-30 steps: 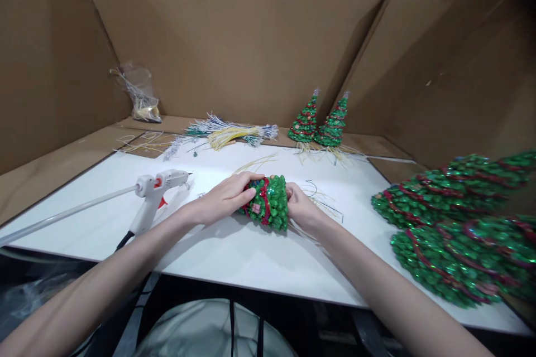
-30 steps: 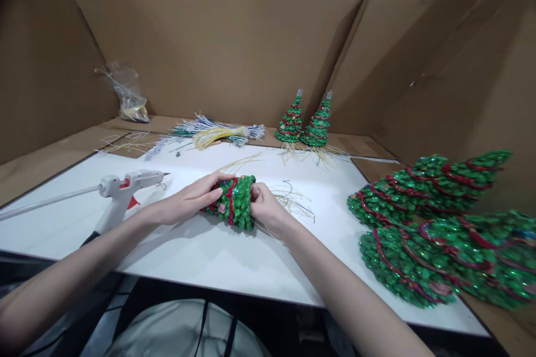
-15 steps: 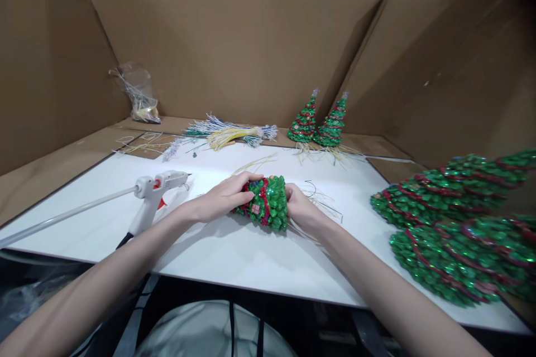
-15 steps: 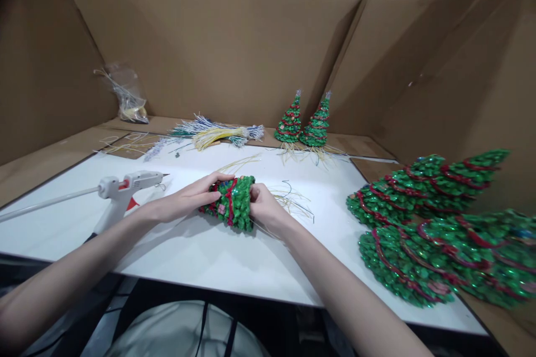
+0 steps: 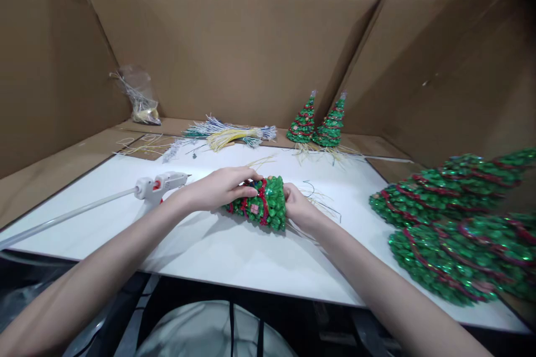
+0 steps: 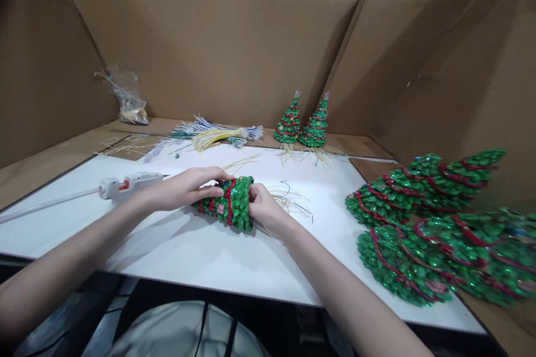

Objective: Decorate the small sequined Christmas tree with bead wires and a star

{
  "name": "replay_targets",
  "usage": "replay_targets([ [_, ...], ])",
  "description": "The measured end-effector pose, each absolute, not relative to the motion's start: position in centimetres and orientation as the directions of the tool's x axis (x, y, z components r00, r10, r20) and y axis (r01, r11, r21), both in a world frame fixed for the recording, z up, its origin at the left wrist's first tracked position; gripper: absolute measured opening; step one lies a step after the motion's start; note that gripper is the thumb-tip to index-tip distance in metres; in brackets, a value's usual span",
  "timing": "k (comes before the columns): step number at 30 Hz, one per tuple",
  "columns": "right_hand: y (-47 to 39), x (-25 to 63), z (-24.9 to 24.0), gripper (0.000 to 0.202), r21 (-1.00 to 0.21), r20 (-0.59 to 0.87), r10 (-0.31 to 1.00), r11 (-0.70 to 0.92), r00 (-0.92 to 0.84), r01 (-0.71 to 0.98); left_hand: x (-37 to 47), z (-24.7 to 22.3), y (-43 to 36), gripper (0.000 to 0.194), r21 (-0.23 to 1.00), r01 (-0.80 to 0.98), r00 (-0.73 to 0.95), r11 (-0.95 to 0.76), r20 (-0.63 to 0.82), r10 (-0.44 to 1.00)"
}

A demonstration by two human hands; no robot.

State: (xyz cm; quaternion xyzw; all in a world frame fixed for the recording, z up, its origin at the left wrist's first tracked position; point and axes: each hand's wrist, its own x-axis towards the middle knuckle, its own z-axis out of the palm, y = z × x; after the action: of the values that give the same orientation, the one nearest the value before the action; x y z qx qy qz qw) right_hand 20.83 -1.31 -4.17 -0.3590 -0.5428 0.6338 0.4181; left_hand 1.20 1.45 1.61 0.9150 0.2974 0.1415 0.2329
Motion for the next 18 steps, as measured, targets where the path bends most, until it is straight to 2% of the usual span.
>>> replay_targets([
  [7, -1.28, 20.81, -4.12, 0.023, -0.991, 0.066, 0.911, 0.012, -0.408, -0.135, 1.52, 1.72, 1.05, 0.021, 0.455, 0.534, 0.758, -0.713, 0.117, 0.642],
  [12, -1.28, 20.7, -4.15, 0.026, -0.989, 0.026, 0.922, -0.034, -0.387, -0.146, 1.92, 1.42, 0.68, 0.018, 0.388, 0.57, 0.74, -0.724, 0.141, 0.658],
  [18, -1.19, 20.63, -4.17, 0.024, -0.991, 0.032, 0.936, -0.015, -0.351, -0.13, 2.16, 1.5, 0.63, 0.015, 0.328, 0.603, 0.731, -0.727, 0.139, 0.668],
])
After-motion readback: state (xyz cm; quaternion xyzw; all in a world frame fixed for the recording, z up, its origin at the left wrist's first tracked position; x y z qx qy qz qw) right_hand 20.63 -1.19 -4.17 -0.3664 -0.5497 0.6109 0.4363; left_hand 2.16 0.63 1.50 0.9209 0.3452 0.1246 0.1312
